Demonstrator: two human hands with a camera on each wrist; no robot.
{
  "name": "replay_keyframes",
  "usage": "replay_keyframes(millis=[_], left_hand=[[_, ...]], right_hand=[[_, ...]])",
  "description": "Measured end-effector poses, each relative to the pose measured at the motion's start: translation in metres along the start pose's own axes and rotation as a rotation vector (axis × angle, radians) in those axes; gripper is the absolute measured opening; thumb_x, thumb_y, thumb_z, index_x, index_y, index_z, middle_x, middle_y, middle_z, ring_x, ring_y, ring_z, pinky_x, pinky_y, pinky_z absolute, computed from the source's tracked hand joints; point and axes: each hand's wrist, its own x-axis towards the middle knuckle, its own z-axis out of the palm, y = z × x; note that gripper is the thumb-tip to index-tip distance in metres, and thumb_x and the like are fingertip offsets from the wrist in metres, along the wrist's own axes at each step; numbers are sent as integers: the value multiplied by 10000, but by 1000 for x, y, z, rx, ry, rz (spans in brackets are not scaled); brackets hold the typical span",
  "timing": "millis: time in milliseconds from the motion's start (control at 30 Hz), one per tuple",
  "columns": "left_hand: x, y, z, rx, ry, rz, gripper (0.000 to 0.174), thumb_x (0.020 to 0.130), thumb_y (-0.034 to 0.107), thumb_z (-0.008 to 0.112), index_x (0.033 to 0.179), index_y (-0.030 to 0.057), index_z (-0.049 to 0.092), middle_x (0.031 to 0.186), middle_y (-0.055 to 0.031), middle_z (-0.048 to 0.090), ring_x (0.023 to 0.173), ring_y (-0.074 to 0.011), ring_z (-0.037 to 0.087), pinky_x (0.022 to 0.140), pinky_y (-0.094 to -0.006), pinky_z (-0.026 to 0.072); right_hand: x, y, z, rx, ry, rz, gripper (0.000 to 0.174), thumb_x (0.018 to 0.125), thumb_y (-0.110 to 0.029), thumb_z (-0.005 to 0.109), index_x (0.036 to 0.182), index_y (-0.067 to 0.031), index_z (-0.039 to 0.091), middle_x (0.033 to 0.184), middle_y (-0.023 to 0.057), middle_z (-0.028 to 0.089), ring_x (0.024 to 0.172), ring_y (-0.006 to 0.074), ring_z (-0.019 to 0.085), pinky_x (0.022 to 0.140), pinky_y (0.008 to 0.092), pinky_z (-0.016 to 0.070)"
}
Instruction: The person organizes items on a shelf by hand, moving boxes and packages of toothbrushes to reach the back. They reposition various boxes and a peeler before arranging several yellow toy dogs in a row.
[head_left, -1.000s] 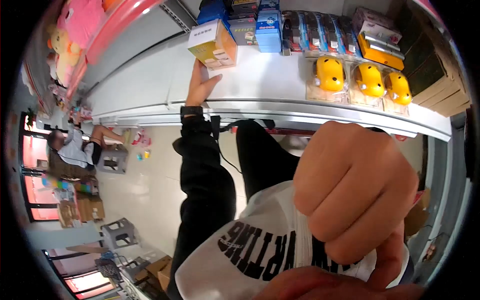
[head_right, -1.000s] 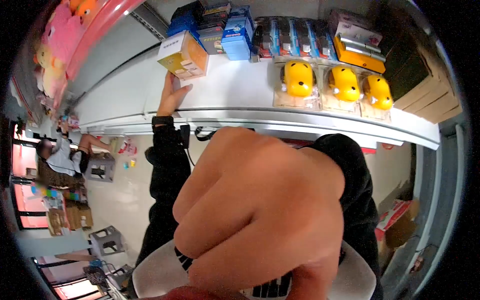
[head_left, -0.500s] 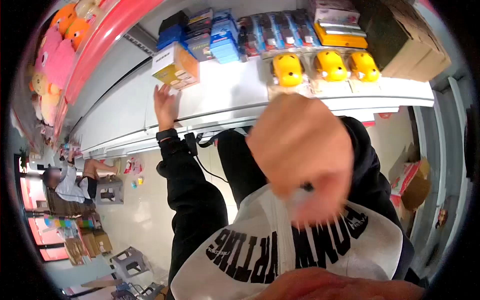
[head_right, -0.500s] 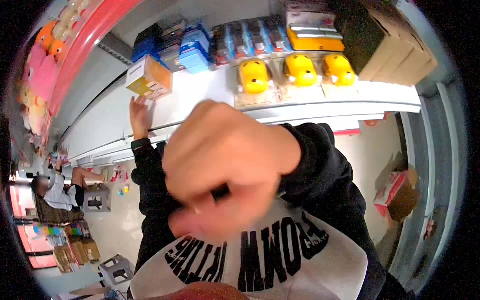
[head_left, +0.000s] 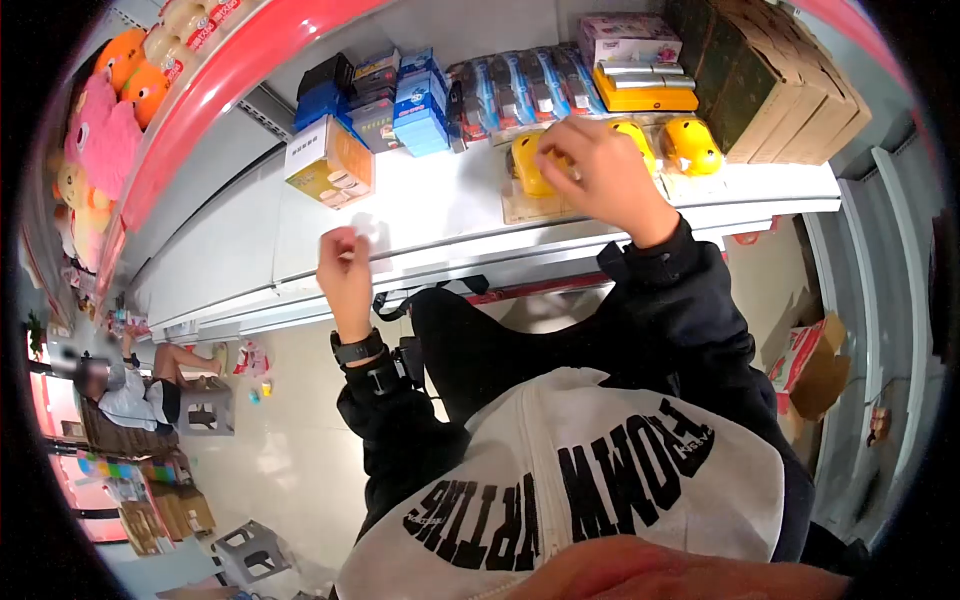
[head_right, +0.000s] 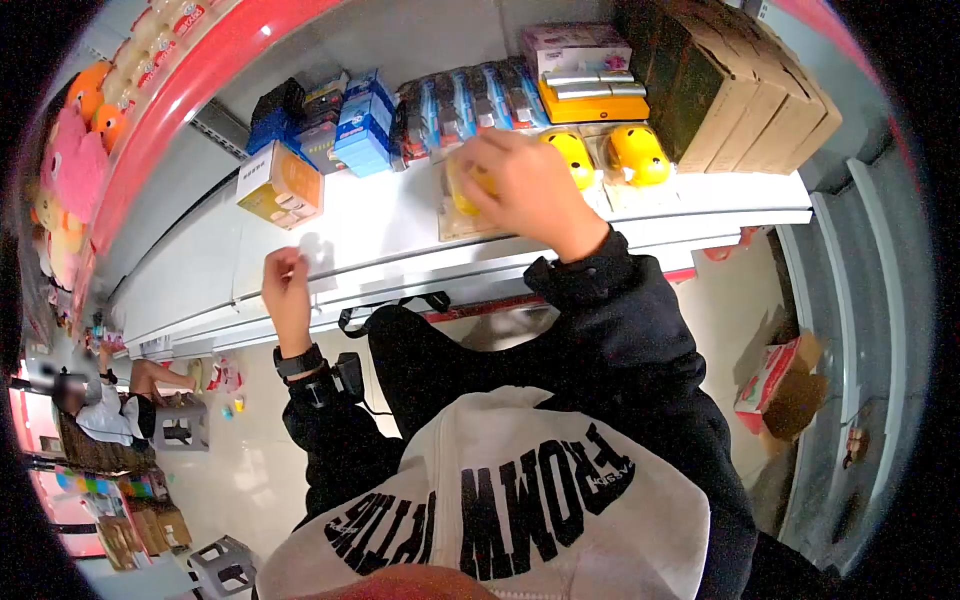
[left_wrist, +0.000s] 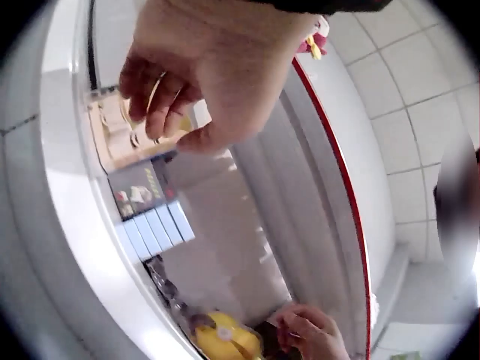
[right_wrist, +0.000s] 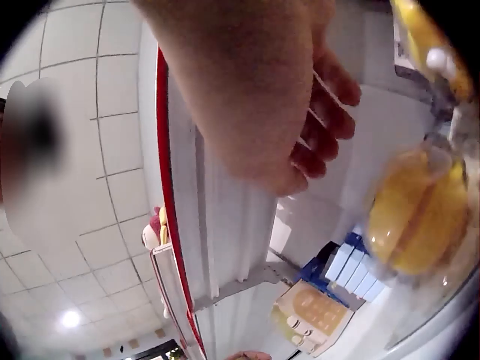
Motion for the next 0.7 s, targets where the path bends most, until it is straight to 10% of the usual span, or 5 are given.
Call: replay_keyframes(millis=[133,367,700], left_hand=[[-4,48,37,55,-347,240,305,826,127,714,1084,45,575,997,-88,649,942,-204,617,817,-331,476],[6,73,126,-33,-647,544,994,719,358,824,1434,-31,254,1420,-253,356,1333,-368,368,1113,-437,307],[-1,64,159,-97,-743,395,1029,721,322,834,1467,-22,214,1387,-248,407,1282,-346,449,1062,-391,390]], right_hand=[[-2,6,-12,-119,5,37,344,767,-251,723,1034,-58,625,983,143,628,875,329,619,747,399,507],[-12,15,12,-131,-93,-61,505,738,-293,742,1143,-20,612,1163,190,600,1071,374,557,954,441,431],[-14,17,14,-88,-110,-20,453,726,-275,761,1076,-15,640,1120,176,629,1037,354,568,930,422,453]])
